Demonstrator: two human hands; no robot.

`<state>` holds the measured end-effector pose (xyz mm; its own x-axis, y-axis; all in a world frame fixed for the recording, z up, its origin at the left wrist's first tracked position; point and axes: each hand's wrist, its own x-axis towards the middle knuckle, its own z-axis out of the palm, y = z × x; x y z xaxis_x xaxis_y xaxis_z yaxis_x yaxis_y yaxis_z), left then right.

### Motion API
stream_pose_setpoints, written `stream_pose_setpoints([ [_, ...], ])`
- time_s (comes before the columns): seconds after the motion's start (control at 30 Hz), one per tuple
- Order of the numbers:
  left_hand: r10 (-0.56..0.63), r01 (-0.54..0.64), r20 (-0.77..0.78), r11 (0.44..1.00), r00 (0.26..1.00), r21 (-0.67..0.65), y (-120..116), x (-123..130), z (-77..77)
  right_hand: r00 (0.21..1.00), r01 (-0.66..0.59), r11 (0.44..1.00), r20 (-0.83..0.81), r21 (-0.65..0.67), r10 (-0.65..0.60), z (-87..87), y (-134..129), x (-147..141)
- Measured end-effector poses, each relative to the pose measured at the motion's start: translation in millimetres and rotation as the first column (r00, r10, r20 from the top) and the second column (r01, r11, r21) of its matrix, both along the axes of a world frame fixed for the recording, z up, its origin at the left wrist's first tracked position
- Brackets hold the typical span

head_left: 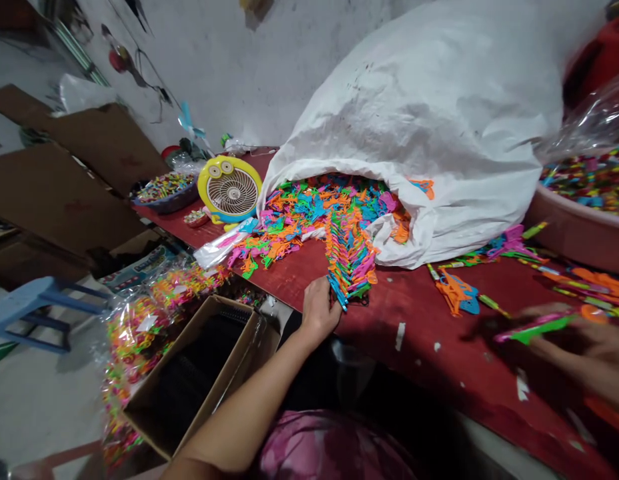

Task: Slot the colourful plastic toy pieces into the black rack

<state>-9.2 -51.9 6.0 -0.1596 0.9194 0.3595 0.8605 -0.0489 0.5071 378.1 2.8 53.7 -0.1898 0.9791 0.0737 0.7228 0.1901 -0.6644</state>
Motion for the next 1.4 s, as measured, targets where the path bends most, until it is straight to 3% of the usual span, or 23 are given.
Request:
stream_pose_setpoints([
  [0.03, 0.005, -0.005, 0.003, 1.0, 1.0, -0.003, 1, 1, -0.2, 0.99, -0.069, 0.995, -0.129, -0.07, 0.059, 7.4, -5, -21],
  [0.1, 0.011, -0.011, 0.014, 1.0, 1.0, -0.012, 2, 3, -0.6, 0.955, -0.115, 0.993, -0.276, -0.012, 0.107, 12.7, -14, -64],
  [0.2, 0.005, -0.004, 0.021, 0.999, 1.0, -0.034, 0, 4, -1.5, 0.914, -0.144, 0.99, -0.385, -0.009, 0.13, -0.1, -19, -114],
  [0.27, -0.002, 0.003, 0.022, 0.999, 1.0, -0.054, -3, 3, -2.9, 0.892, -0.167, 0.985, -0.421, 0.037, 0.167, -13.7, -19, -131],
  [0.37, -0.027, 0.029, 0.026, 0.996, 0.999, -0.083, -7, 0, -5.7, 0.927, -0.187, 0.98, -0.318, 0.073, 0.201, -27.6, -18, -139],
  [0.5, -0.086, 0.088, 0.029, 0.991, 0.996, -0.104, -8, -5, -6.5, 0.964, -0.199, 0.978, -0.168, 0.063, 0.207, -24.7, -23, -141],
  [0.63, -0.131, 0.133, 0.024, 0.981, 0.991, -0.142, -3, -8, -2.4, 0.949, -0.124, 0.991, -0.287, 0.041, 0.131, -13.2, -34, -156],
  [0.77, -0.142, 0.152, 0.068, 0.975, 0.987, -0.165, 1, -8, 1.9, 0.932, -0.054, 0.998, -0.358, 0.015, 0.056, -18.3, -42, -175],
  [0.93, -0.162, 0.176, 0.124, 0.978, 0.979, -0.112, 1, -7, 0.1, 0.895, -0.118, 0.974, -0.405, 0.192, 0.188, -35.9, -42, -183],
  [1.1, -0.156, 0.172, 0.121, 0.975, 0.98, -0.141, 1, -7, -2.0, 0.914, -0.331, 0.897, -0.136, 0.295, 0.382, -27.0, -41, -181],
  [1.23, -0.145, 0.166, 0.136, 0.974, 0.98, -0.153, 1, -7, -4.1, 0.916, -0.388, 0.857, 0.039, 0.341, 0.399, -16.3, -41, -183],
  [1.4, -0.152, 0.172, 0.153, 0.976, 0.977, -0.13, 2, -5, -9.7, 0.925, -0.378, 0.87, 0.163, 0.316, 0.343, -23.1, -41, -186],
])
